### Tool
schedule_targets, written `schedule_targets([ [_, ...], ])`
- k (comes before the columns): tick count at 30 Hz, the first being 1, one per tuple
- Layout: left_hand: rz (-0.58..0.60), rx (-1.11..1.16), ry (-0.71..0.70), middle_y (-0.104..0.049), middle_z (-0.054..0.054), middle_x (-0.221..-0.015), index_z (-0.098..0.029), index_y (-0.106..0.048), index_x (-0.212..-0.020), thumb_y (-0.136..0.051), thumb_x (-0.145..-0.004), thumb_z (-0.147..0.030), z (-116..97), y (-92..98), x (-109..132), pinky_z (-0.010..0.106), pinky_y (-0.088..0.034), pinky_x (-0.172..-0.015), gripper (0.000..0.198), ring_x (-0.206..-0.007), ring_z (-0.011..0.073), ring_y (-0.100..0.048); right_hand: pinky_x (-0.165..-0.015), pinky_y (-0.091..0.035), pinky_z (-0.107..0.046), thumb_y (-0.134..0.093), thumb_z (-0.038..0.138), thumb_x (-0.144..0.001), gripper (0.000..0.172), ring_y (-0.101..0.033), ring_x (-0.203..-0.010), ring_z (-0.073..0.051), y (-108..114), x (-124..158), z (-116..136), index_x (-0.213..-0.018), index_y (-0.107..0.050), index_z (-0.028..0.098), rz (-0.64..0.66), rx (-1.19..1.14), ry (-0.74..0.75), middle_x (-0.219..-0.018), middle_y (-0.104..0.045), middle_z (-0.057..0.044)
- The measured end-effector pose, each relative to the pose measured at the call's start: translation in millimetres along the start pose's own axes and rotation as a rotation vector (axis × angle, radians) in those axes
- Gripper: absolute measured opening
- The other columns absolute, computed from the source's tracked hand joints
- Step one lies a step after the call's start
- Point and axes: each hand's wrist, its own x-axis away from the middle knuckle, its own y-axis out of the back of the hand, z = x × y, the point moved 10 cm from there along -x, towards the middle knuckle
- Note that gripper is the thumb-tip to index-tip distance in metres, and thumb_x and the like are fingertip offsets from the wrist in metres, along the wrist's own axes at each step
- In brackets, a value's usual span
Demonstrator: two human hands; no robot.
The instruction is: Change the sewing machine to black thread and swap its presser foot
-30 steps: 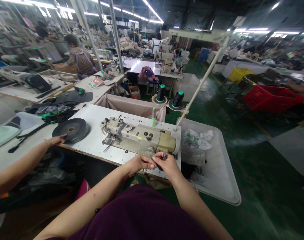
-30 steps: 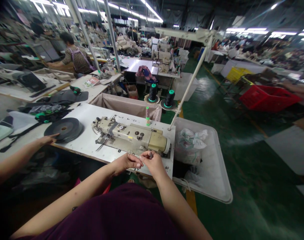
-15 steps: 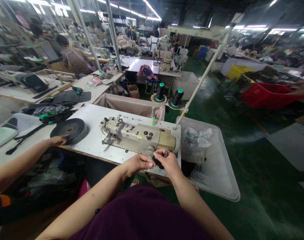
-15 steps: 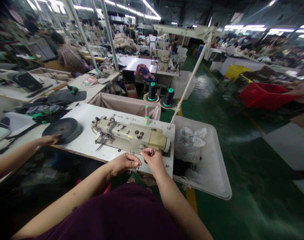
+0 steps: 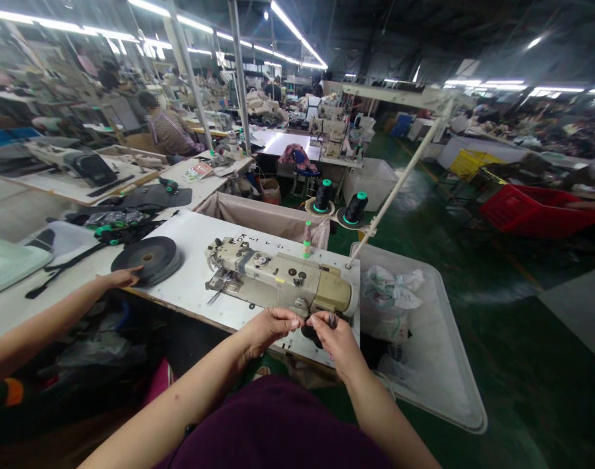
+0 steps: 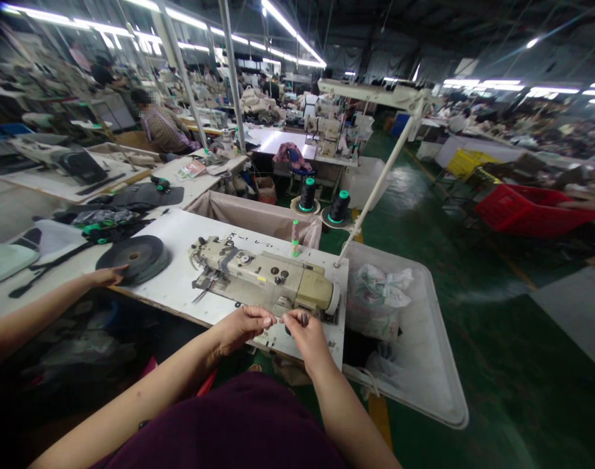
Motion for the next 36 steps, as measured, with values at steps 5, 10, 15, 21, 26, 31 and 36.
schedule_targets([
  [5,-0.018,0.019,-0.040,-0.073,0.003,-0.070,-0.017,-0.083,-0.077,-0.098,-0.057,-0.042,-9,1.5,2,0.025,-0.034,-0.063,0.036,-0.060,0.0094,-0.047,-0.072,-0.046,-0.032,-0.076,0.063,-0.079,0.044,-0.057,-0.074,-0.019,-21,13,14,-0.085,-0.077,0.019,0.187,0.014,-0.011,-0.078,-0.066,-0.004],
  [10,-0.018,0.045,-0.061,-0.076,0.005,-0.074,-0.016,-0.083,-0.076,-0.100,-0.050,-0.043,-15,-4.8,3,0.031,-0.044,-0.082,0.041,-0.075,0.0170,-0.062,-0.068,-0.049,-0.033,-0.081,0.067,-0.070,0.049,-0.059,-0.073,-0.021,-37,9,11,-0.081,-0.078,0.019,0.255,-0.020,-0.053,-0.073,-0.067,-0.004],
  [15,-0.056,0.076,-0.036,-0.076,0.006,-0.076,-0.013,-0.082,-0.073,-0.101,-0.044,-0.041,-14,-6.7,3,0.030,-0.043,-0.075,0.045,-0.067,0.0132,-0.058,-0.069,-0.053,-0.035,-0.083,0.061,-0.071,0.045,-0.064,-0.077,-0.025,-29,1,3,-0.077,-0.077,0.017,0.124,-0.022,-0.016,-0.074,-0.070,-0.007],
  [21,-0.142,0.146,-0.052,-0.073,0.004,-0.066,-0.014,-0.079,-0.066,-0.101,-0.031,-0.040,-21,-6.8,0,0.030,-0.044,-0.068,0.048,-0.063,0.0141,-0.060,-0.068,-0.052,-0.031,-0.077,0.052,-0.080,0.036,-0.064,-0.071,-0.022,-30,1,31,-0.064,-0.071,0.020,0.191,0.272,0.289,-0.070,-0.066,-0.004],
  [26,-0.240,-0.148,-0.377,-0.072,0.005,-0.066,-0.017,-0.080,-0.064,-0.095,-0.048,-0.047,-66,0.1,4,0.032,-0.048,-0.068,0.037,-0.063,0.0167,-0.060,-0.073,-0.052,-0.029,-0.064,0.037,-0.095,0.020,-0.067,-0.079,-0.020,-46,19,89,-0.083,-0.074,0.025,0.262,0.601,0.703,-0.083,-0.068,-0.004],
  [31,-0.199,-0.445,-0.570,-0.073,0.005,-0.071,-0.021,-0.084,-0.071,-0.087,-0.067,-0.036,-93,-9.9,15,0.029,-0.048,-0.071,0.016,-0.072,0.0190,-0.064,-0.091,-0.053,-0.032,-0.054,0.025,-0.099,0.018,-0.070,-0.104,-0.022,-41,19,126,-0.093,-0.070,0.024,0.118,0.676,0.864,-0.120,-0.070,-0.008],
  [36,-0.266,-0.832,-0.633,-0.078,0.006,-0.085,-0.024,-0.084,-0.084,-0.075,-0.085,-0.031,-111,-21.2,25,0.029,-0.049,-0.076,0.012,-0.081,0.0210,-0.070,-0.076,-0.052,-0.029,-0.043,0.030,-0.104,0.022,-0.072,-0.087,-0.020,-39,-4,110,-0.108,-0.064,0.024,0.115,0.677,0.602,-0.095,-0.076,-0.004],
])
